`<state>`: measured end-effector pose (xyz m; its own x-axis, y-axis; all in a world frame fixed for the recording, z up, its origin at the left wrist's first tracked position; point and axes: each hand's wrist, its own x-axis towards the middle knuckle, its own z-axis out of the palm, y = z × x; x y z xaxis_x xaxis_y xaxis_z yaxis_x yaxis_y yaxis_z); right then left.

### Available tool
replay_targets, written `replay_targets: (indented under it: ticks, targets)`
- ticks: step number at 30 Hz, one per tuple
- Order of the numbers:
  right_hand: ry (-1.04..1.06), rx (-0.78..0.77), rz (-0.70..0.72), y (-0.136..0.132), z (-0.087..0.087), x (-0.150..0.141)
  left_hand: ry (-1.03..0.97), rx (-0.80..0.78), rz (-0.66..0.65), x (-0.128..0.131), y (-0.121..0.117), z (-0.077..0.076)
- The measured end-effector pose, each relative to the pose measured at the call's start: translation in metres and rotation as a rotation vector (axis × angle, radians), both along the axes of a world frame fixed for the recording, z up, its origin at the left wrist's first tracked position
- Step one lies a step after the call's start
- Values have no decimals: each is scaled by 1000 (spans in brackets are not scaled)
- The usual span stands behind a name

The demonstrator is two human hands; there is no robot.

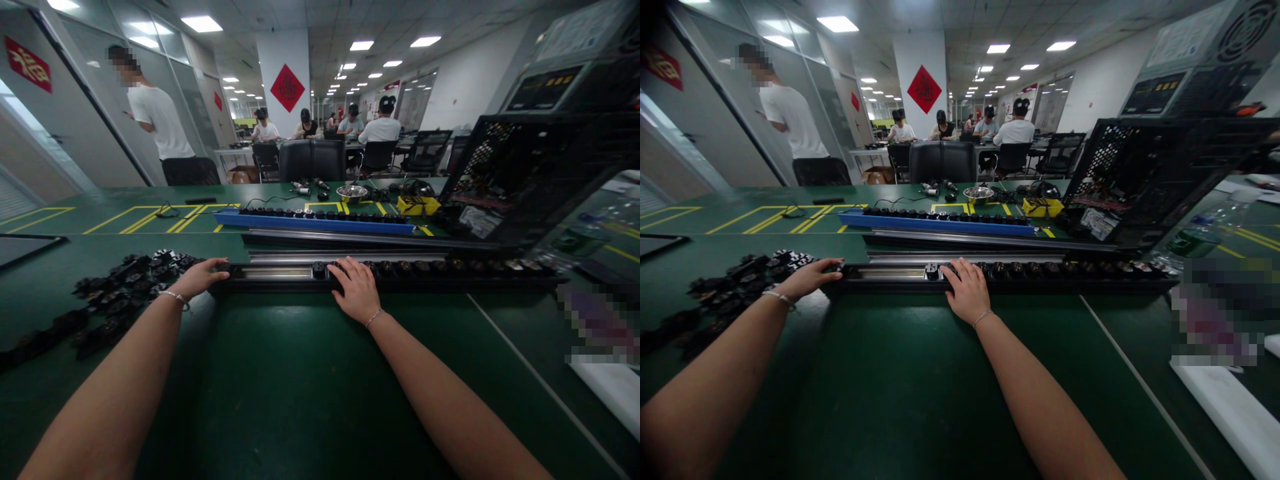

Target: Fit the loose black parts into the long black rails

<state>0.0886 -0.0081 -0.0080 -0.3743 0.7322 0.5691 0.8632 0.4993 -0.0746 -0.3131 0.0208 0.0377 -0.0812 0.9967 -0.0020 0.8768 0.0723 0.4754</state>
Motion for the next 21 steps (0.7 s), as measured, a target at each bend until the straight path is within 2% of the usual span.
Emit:
replay_targets:
  ticks: [10,21]
  targets:
    - [-1,1,7,1,-1,0,-41,-35,2,-18,-2,1]
    - [0,11,1,1,-2,0,-69,2,30,-28,-4,-8]
